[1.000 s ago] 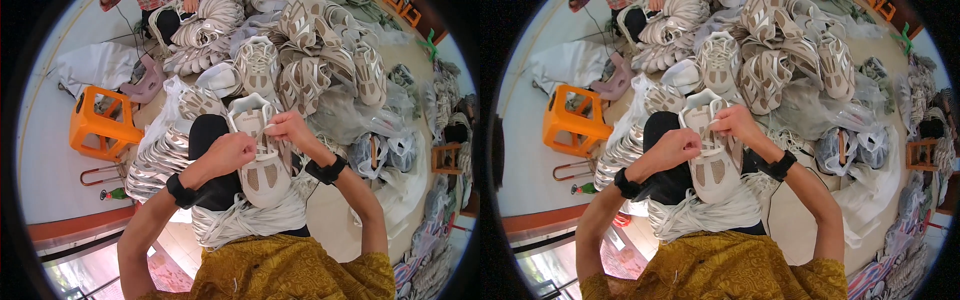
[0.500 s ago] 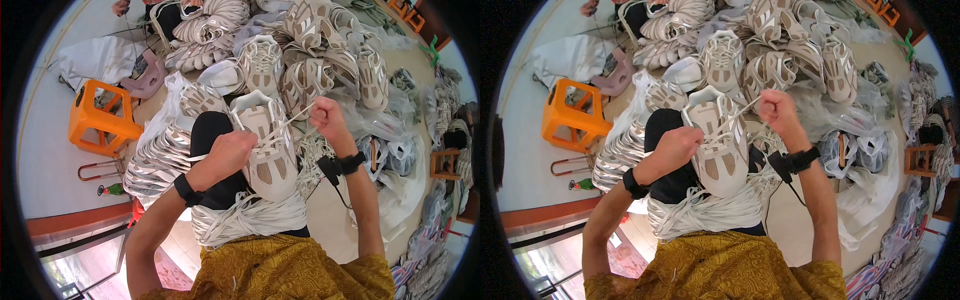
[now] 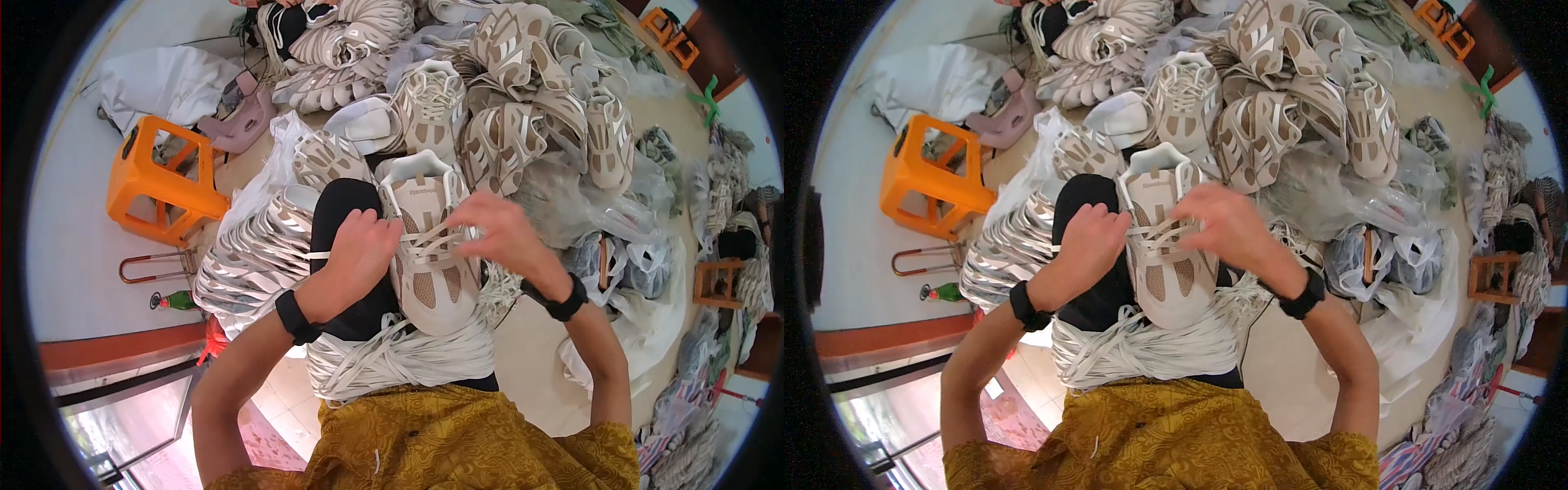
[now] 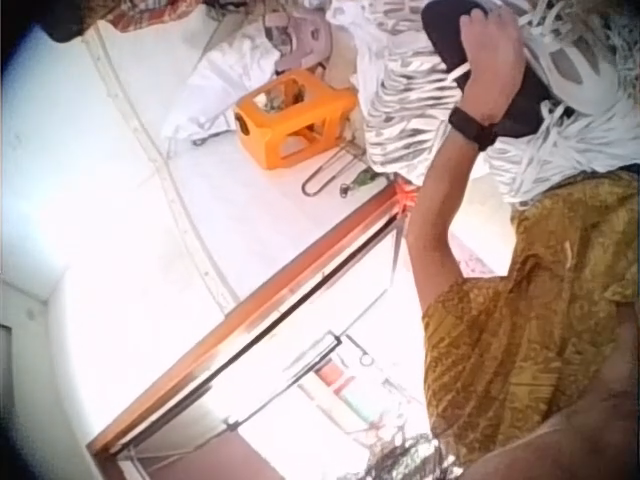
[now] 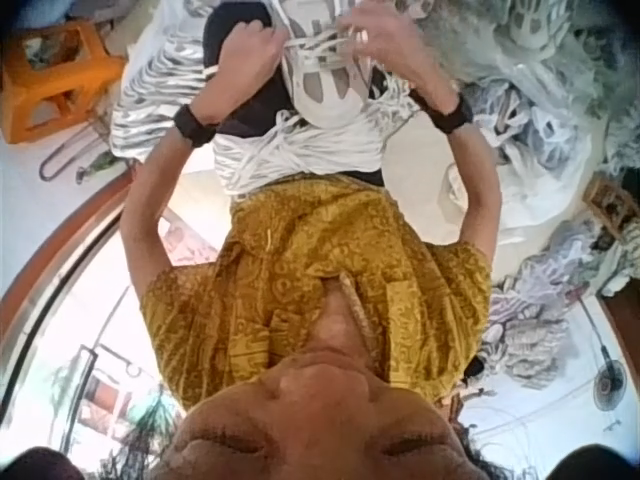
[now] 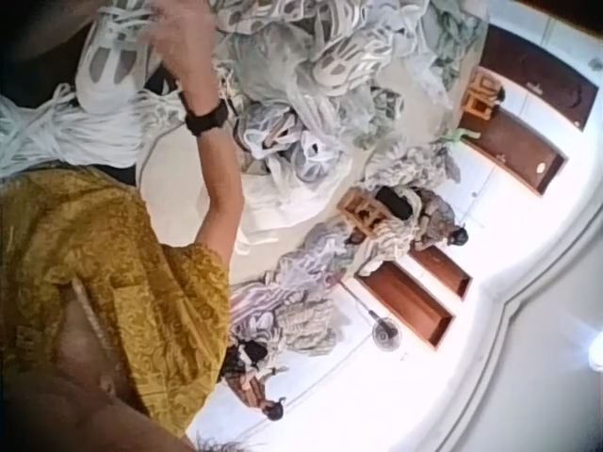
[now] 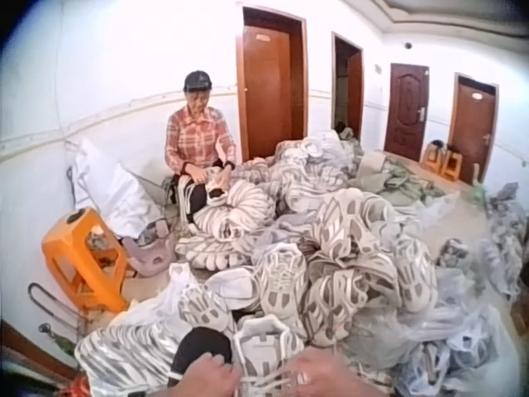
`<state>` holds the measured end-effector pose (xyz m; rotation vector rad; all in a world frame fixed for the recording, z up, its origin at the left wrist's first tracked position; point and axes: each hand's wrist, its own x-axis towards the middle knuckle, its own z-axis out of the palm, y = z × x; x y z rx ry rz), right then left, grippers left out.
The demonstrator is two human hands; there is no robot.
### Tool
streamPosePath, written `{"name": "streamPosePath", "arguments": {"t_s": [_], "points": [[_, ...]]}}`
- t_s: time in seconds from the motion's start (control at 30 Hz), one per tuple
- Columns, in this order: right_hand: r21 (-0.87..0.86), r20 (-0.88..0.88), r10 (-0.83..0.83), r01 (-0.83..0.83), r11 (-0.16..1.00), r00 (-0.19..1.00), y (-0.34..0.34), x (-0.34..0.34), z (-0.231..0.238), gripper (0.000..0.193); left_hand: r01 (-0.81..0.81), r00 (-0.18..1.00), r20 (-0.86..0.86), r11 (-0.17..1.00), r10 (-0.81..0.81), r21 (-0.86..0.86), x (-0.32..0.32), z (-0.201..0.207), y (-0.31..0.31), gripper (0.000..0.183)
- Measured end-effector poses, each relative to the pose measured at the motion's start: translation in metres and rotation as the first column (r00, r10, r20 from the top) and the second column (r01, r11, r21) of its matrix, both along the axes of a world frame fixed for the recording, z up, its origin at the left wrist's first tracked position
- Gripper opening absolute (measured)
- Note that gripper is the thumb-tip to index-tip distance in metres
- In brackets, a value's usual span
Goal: Inserting and threading laces through the eyelets of an athletic shoe while sitting among components.
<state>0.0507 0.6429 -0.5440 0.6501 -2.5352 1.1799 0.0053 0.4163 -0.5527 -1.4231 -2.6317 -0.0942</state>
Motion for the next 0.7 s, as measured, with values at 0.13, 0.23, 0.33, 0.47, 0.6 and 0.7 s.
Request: {"name": "streamPosePath", "arguments": {"t_s": [0.13, 0.23, 0.33, 0.47, 0.6, 0.7], "points": [[0.412, -0.229, 0.109, -0.006, 0.911, 0.967, -0.020, -0.002, -0.011, 0.016, 0.005, 1.000, -0.002, 0.998, -0.005, 0.058, -0.004, 0.003, 0.001, 0.012], [0.522, -0.327, 0.125, 0.069, 0.850, 0.937, -0.017, -0.002, -0.011, 0.008, -0.002, 1.000, 0.029, 0.990, -0.002, 0.138, -0.010, 0.011, -0.004, 0.010], [0.513, -0.441, 0.162, 0.100, 0.852, 0.883, -0.019, 0.002, -0.012, 0.009, 0.002, 1.000, -0.006, 0.991, -0.002, 0.137, -0.016, 0.021, -0.016, 0.009], [0.330, -0.499, 0.073, 0.112, 0.937, 0.863, -0.027, 0.003, -0.021, 0.010, -0.018, 0.999, -0.038, 0.993, 0.023, 0.118, -0.024, 0.030, -0.043, 0.006], [-0.123, -0.158, -0.120, 0.101, 0.987, 0.980, -0.037, 0.004, -0.035, 0.010, -0.082, 0.996, 0.038, 0.990, 0.078, 0.117, -0.026, 0.029, -0.070, 0.004], [-0.248, -0.018, -0.094, 0.086, 0.965, 0.995, -0.041, 0.004, -0.043, 0.014, -0.261, 0.965, 0.001, 0.962, 0.262, 0.075, -0.027, 0.011, -0.116, 0.007]]}}
